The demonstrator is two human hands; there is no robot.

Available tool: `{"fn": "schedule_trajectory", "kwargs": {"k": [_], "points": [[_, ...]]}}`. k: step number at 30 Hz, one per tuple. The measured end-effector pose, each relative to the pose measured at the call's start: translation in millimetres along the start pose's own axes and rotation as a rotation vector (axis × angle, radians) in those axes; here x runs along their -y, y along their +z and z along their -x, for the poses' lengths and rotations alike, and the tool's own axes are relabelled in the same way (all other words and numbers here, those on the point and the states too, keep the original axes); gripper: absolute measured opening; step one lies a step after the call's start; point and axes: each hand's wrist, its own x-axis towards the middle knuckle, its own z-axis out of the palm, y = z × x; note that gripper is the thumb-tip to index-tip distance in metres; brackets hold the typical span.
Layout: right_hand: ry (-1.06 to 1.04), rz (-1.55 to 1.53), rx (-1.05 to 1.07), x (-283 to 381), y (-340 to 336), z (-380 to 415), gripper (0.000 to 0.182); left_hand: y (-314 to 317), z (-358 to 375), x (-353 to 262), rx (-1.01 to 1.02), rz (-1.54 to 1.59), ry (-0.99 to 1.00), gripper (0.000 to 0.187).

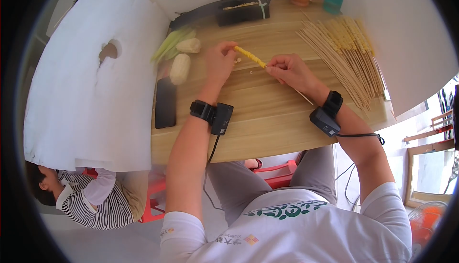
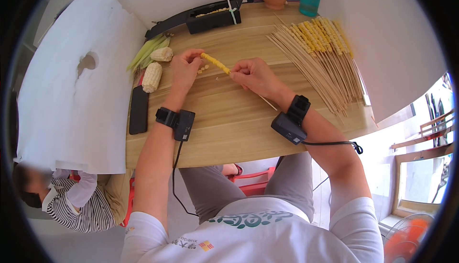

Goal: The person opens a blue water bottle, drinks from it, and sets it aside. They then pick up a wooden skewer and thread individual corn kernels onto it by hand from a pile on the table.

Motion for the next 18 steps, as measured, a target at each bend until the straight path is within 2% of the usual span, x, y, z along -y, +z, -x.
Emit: {"fn": "schedule_trajectory", "kwargs": {"k": [7,10,13,15,16,18], "points": [[-0.028,-0.021,0.019,-2,-1,-2,0.015,-2,0,-4,0.013,-0.025,-0.012,0.023],[-0.021,-0.035,0.002,0,0,-1,0.015,-1,-4,3,0.018,0.011,0.064,0.025],[-0.012,-0.083,0.0,0,-1,-2,0.015,0,-4,2,-0.066,0.058,0.126,0.026],[0.0,-0.063,-0.026,10,-1,0,0.015,-4,0,-18,-0.137,0.169,-0.055,0.021],[0.014,-0.047,-0.05,14,-1,1,0.015,-4,-3,-14,-0.14,0.172,-0.05,0.021],[-0.002,-0.054,-0.033,15,-1,3,0.015,-7,-8,-5,-0.166,0.367,-0.134,0.019]]}}
